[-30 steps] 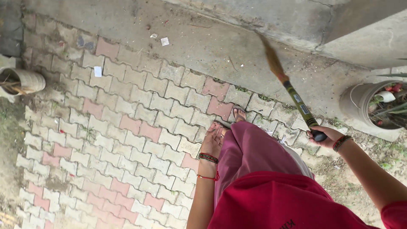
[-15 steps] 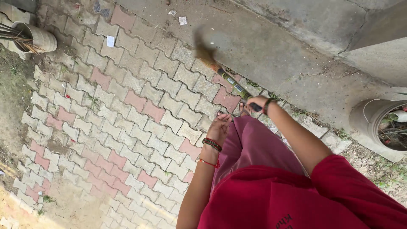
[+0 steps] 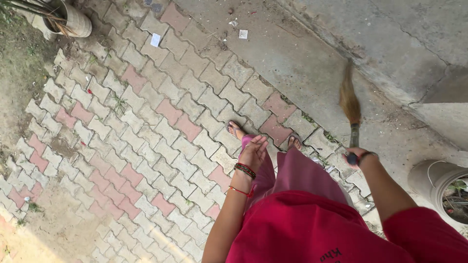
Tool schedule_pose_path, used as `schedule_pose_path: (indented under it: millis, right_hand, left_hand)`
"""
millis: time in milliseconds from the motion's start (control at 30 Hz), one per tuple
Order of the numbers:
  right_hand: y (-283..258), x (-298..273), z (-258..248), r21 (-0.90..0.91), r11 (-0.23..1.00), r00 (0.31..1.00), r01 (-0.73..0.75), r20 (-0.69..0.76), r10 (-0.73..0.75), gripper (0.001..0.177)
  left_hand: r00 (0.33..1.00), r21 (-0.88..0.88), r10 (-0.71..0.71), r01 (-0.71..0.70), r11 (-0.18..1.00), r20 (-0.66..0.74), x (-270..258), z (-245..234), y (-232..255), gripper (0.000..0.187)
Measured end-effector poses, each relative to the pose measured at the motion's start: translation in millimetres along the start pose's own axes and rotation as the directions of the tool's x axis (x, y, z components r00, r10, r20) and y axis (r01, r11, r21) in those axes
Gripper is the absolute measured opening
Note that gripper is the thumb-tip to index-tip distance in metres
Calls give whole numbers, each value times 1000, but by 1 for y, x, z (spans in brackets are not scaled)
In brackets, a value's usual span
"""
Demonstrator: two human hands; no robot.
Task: The person sweeps debris across a concrete floor and over a doorstep using a broom, moving around plants and a motorcycle.
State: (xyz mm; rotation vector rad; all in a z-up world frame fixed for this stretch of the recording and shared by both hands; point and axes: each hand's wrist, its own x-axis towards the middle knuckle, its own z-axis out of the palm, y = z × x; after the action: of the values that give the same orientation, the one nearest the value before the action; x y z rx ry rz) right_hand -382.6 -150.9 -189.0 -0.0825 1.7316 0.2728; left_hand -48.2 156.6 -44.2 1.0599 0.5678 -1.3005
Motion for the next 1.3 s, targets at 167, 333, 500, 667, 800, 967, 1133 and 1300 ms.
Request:
schedule_pose_path:
  millis: [167, 333, 500, 667, 800, 967, 1133, 1300]
  right_hand:
    - [4, -32, 330, -87, 993, 977, 82, 204, -63, 39]
    - [-1, -49, 475, -497, 817, 892, 293, 449, -47, 24]
    - [-55, -100, 380, -230, 876, 779, 424, 586, -223, 48]
    - [18, -155, 245, 34, 924, 801, 380, 487, -347, 80]
    - [60, -166, 229, 314, 922, 917, 227, 251, -311, 69]
    - [-56, -96, 288, 417, 902, 980, 109, 106, -168, 67]
    - [-185, -49, 439, 293, 955, 996, 46, 62, -67, 65]
    - [-235, -71, 657, -235, 918, 931, 319, 260, -257, 63]
  left_hand:
    - [996, -61, 53, -58, 996, -70, 7, -52, 96, 42]
    - [988, -46, 155, -156, 987, -23, 14, -77, 179, 41]
    - [999, 48, 50, -50, 998, -9, 32, -63, 235, 41]
    - [988, 51, 17, -25, 998, 155, 73, -24, 267, 39]
    - [986, 41, -22, 15, 999, 168, 105, -11, 294, 38]
    - [997, 52, -42, 39, 998, 69, 123, -33, 352, 50]
    - [986, -18, 30, -34, 999, -164, 99, -51, 422, 51]
    - [995, 9, 70, -70, 998, -74, 107, -10, 462, 47]
